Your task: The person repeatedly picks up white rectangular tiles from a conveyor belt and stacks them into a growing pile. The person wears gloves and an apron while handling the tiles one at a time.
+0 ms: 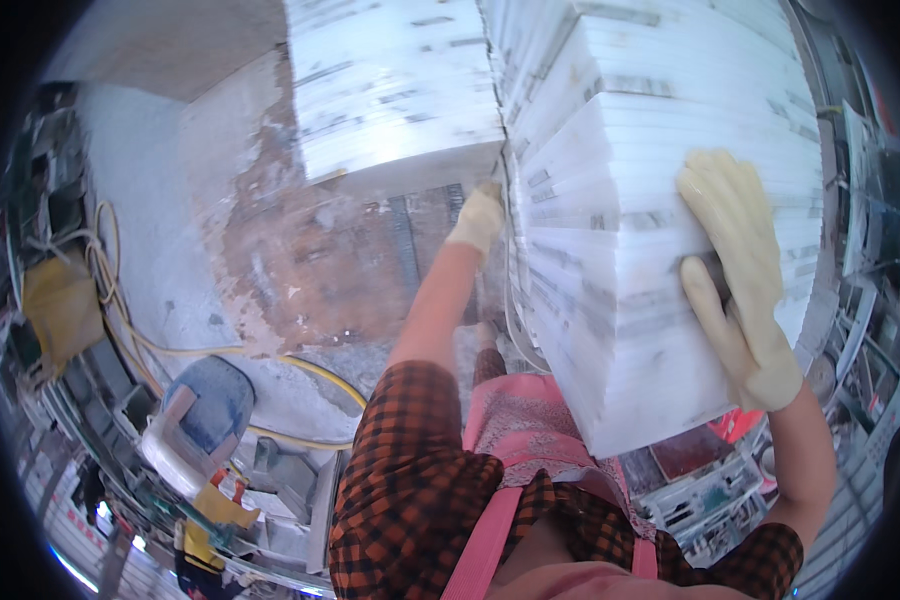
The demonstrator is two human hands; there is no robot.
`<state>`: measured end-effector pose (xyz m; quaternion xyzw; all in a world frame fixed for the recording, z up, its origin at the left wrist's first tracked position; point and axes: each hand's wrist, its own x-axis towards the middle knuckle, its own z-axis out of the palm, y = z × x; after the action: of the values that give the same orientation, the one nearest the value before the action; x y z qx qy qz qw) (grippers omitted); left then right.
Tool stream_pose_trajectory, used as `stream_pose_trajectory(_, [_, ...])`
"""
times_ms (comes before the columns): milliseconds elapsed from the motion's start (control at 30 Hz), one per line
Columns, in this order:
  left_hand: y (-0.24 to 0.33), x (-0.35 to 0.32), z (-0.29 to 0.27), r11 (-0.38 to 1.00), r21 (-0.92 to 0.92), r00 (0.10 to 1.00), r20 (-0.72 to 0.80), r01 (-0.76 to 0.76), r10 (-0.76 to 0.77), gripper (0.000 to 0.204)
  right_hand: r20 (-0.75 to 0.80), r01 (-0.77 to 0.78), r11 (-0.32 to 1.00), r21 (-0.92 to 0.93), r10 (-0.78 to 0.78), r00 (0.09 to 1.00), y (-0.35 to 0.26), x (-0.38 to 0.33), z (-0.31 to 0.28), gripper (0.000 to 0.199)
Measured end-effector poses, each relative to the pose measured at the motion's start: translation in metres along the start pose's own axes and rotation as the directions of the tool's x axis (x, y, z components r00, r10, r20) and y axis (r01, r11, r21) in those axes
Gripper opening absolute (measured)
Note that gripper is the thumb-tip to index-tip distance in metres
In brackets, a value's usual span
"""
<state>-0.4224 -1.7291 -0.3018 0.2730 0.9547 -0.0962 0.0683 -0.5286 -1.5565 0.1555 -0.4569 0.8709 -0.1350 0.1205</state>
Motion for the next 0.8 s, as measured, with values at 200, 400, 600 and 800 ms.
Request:
stream_pose_trajectory(200, [0.105, -0.178, -0.048, 0.239, -0.553, 0.601, 0.700, 0.798, -0.387, 0.031, -0.187, 0.087, 0.996, -0.024, -0.090, 0.978, 0.003, -0.018, 0.013, 0.044])
stream_pose_trajectory(400, [0.278, -0.426, -0.107, -0.583, -0.342, -0.016, 0.853, 0.737, -0.521, 0.045, -0.350, 0.265, 0.964, -0.026, -0.257, 0.901, 0.013, -0.025, 0.026, 0.043])
stream_pose_trajectory(600, [0.563, -0.486, -0.225, -0.897, -0.442, -0.636, 0.688, 0.017, -0.350, 0.041, -0.415, 0.367, 0.928, -0.065, -0.360, 0.836, 0.038, -0.029, 0.046, 0.044])
stream_pose_trajectory(800, [0.904, -0.328, -0.326, -0.934, -0.308, -0.937, 0.343, -0.183, 0.070, 0.036, -0.205, 0.800, 0.415, -0.432, -0.910, 0.361, 0.062, -0.018, 0.055, 0.079])
